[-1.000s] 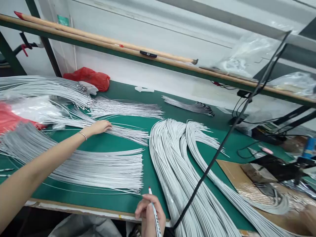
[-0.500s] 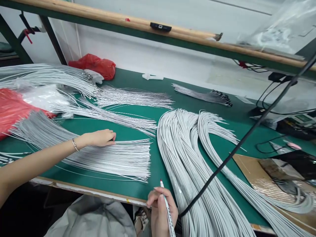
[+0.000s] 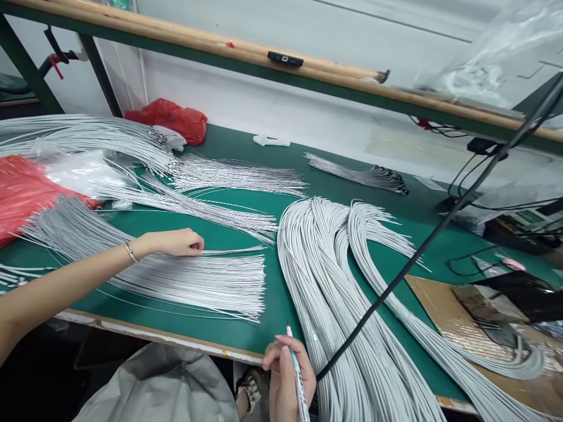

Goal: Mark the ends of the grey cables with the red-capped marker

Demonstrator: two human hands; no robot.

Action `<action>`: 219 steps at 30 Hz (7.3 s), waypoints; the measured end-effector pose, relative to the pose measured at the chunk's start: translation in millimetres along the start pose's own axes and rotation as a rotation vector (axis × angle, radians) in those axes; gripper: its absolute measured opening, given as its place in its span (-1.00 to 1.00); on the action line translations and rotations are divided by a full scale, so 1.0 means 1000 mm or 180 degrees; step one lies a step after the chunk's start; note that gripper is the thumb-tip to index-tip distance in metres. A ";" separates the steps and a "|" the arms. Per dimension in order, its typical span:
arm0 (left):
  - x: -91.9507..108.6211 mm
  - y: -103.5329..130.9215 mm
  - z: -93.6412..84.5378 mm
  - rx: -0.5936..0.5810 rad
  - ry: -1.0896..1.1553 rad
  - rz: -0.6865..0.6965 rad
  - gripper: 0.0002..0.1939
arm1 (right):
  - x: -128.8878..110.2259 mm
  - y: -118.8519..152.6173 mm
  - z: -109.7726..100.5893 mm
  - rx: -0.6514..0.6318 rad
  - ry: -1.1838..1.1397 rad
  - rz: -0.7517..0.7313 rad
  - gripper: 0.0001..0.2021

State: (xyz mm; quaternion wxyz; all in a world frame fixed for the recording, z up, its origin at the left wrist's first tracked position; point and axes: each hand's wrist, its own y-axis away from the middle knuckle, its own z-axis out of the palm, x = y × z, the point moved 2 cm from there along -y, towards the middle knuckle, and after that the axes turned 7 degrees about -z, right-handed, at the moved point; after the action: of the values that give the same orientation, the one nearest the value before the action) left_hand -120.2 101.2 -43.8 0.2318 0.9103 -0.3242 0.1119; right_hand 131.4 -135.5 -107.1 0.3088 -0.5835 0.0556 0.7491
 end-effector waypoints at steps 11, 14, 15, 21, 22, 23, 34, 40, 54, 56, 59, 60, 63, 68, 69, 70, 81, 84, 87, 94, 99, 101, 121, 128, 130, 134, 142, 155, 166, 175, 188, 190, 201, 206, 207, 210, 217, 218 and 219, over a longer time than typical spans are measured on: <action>0.004 0.029 -0.031 -0.0048 0.0615 0.0213 -0.63 | -0.001 -0.006 0.010 0.0029 0.0074 0.0425 -0.75; 0.018 0.050 -0.041 -0.0206 0.0876 0.0293 -0.63 | 0.004 -0.012 0.026 -0.0239 0.0232 0.0795 -0.71; 0.023 0.057 -0.042 -0.0309 0.0964 0.0356 -0.64 | 0.005 -0.015 0.034 -0.0386 0.0242 0.0837 -0.67; 0.039 0.096 -0.029 -0.1122 0.0933 0.0473 -0.70 | -0.005 -0.024 0.076 -0.0907 -0.0629 0.0549 -0.48; 0.039 0.099 -0.027 -0.1203 0.0911 0.0417 -0.71 | -0.008 -0.024 0.078 -0.0756 -0.0682 0.0605 -0.58; 0.039 0.102 -0.025 -0.1277 0.0904 0.0363 -0.71 | -0.010 -0.023 0.080 -0.0602 -0.0685 0.0672 -0.65; 0.125 0.080 0.015 -0.0512 0.1271 0.0838 -0.70 | -0.024 -0.002 0.086 -0.0540 0.0460 0.0259 -0.71; 0.128 0.083 0.009 -0.0513 0.1410 0.0851 -0.63 | -0.029 0.000 0.049 -0.0214 0.1183 -0.1105 -0.59; 0.134 0.078 0.010 -0.0523 0.1439 0.0838 -0.61 | -0.033 0.006 0.053 -0.0724 0.1947 -0.2006 -0.39; 0.133 0.078 0.010 -0.0553 0.1464 0.0827 -0.61 | -0.035 0.006 0.052 -0.0889 0.1986 -0.2136 -0.40; 0.133 0.077 0.011 -0.0554 0.1483 0.0802 -0.61 | -0.036 0.006 0.050 -0.0883 0.1978 -0.2013 -0.43; 0.133 0.077 0.012 -0.0569 0.1470 0.0796 -0.60 | -0.036 0.005 0.049 -0.0823 0.1904 -0.1899 -0.46; 0.134 0.077 0.014 -0.0693 0.1347 0.0869 -0.60 | -0.036 0.000 0.045 -0.0897 0.1582 -0.1337 -0.75; 0.137 0.078 0.014 -0.1046 0.1128 0.1173 -0.61 | -0.037 -0.006 0.047 -0.1749 0.1098 -0.0396 -0.67; 0.138 0.078 0.015 -0.1078 0.1105 0.1186 -0.61 | -0.037 -0.006 0.047 -0.1736 0.0993 -0.0245 -0.64; 0.139 0.078 0.016 -0.1048 0.1081 0.1178 -0.63 | -0.036 -0.006 0.048 -0.1679 0.0913 -0.0105 -0.63; 0.152 0.072 0.023 -0.0580 0.1408 0.1051 -0.74 | -0.038 -0.010 0.047 -0.1655 0.1042 -0.0038 -0.64; 0.149 0.071 0.021 -0.0907 0.1635 0.0907 -0.75 | -0.038 -0.012 0.046 -0.1830 0.1091 -0.0233 -0.66; 0.146 0.069 0.024 -0.1082 0.1713 0.0639 -0.70 | -0.035 -0.012 0.047 -0.1740 0.1203 -0.0276 -0.62; 0.145 0.068 0.031 -0.1048 0.2122 0.0289 -0.66 | -0.032 -0.011 0.045 -0.1669 0.1258 -0.0195 -0.64; 0.141 0.066 0.035 -0.1274 0.2475 0.0284 -0.67 | -0.032 -0.010 0.044 -0.1802 0.1070 -0.0138 -0.67; 0.139 0.066 0.036 -0.1238 0.2401 0.0349 -0.65 | -0.032 -0.010 0.044 -0.1846 0.1075 -0.0173 -0.68; 0.148 0.073 0.019 -0.0860 0.1342 0.0760 -0.70 | -0.024 -0.007 0.054 -0.1697 0.1130 -0.0020 -0.64; 0.147 0.070 0.024 -0.0734 0.1516 0.0626 -0.73 | -0.025 -0.009 0.060 -0.1481 0.1278 -0.0110 -0.62; 0.147 0.070 0.023 -0.0662 0.1489 0.0631 -0.71 | -0.023 -0.008 0.061 -0.1436 0.1263 -0.0176 -0.62; 0.143 0.071 0.021 -0.0656 0.1642 0.0679 -0.66 | -0.020 -0.003 0.055 -0.0920 0.1181 -0.0492 -0.82; 0.137 0.073 0.016 -0.0975 0.2219 0.0393 -0.63 | -0.021 0.007 0.060 -0.1012 0.1428 -0.1535 -0.48; 0.141 0.069 0.022 -0.0809 0.1971 0.0324 -0.65 | -0.022 0.007 0.047 -0.1030 0.1620 -0.1240 -0.55; 0.153 0.078 0.027 -0.0850 0.1128 0.0884 -0.74 | -0.029 -0.005 0.052 -0.1923 0.1371 -0.0484 -0.66; 0.144 0.077 0.024 -0.0874 0.1524 0.0561 -0.71 | -0.030 -0.001 0.049 -0.1342 0.1508 -0.0823 -0.86; 0.138 0.073 0.020 -0.0798 0.1832 0.0392 -0.64 | -0.020 0.030 0.070 -0.0783 0.1768 -0.1357 -0.37; 0.139 0.073 0.020 -0.0787 0.1820 0.0418 -0.65 | -0.022 0.030 0.070 -0.0779 0.1876 -0.1428 -0.37; 0.138 0.075 0.023 -0.0934 0.2015 0.0235 -0.61 | -0.025 0.035 0.072 -0.0849 0.1954 -0.1329 -0.38; 0.136 0.073 0.024 -0.0866 0.1970 0.0199 -0.58 | -0.029 0.031 0.074 -0.0928 0.2094 -0.1487 -0.35; 0.135 0.073 0.024 -0.0872 0.1968 0.0212 -0.58 | -0.029 0.031 0.073 -0.0938 0.2098 -0.1478 -0.35; 0.133 0.072 0.024 -0.0955 0.2022 0.0249 -0.59 | -0.026 0.029 0.067 -0.1179 0.1930 -0.1245 -0.38; 0.127 0.063 0.043 -0.1026 0.1797 0.0445 -0.63 | -0.015 0.015 0.029 -0.0190 0.1001 -0.0518 -0.44; 0.124 0.058 0.051 -0.1104 0.1817 0.0410 -0.63 | -0.014 0.012 0.026 -0.0033 0.0784 -0.0504 -0.40; 0.122 0.053 0.059 -0.1208 0.1863 0.0366 -0.63 | -0.013 0.010 0.023 0.0103 0.0634 -0.0528 -0.43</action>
State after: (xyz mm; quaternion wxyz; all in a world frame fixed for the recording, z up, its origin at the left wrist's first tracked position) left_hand -58.3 -30.0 -33.3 0.4732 0.7606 -0.3098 0.3187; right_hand 108.8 -138.4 -91.0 0.3719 -0.6525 0.0496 0.6583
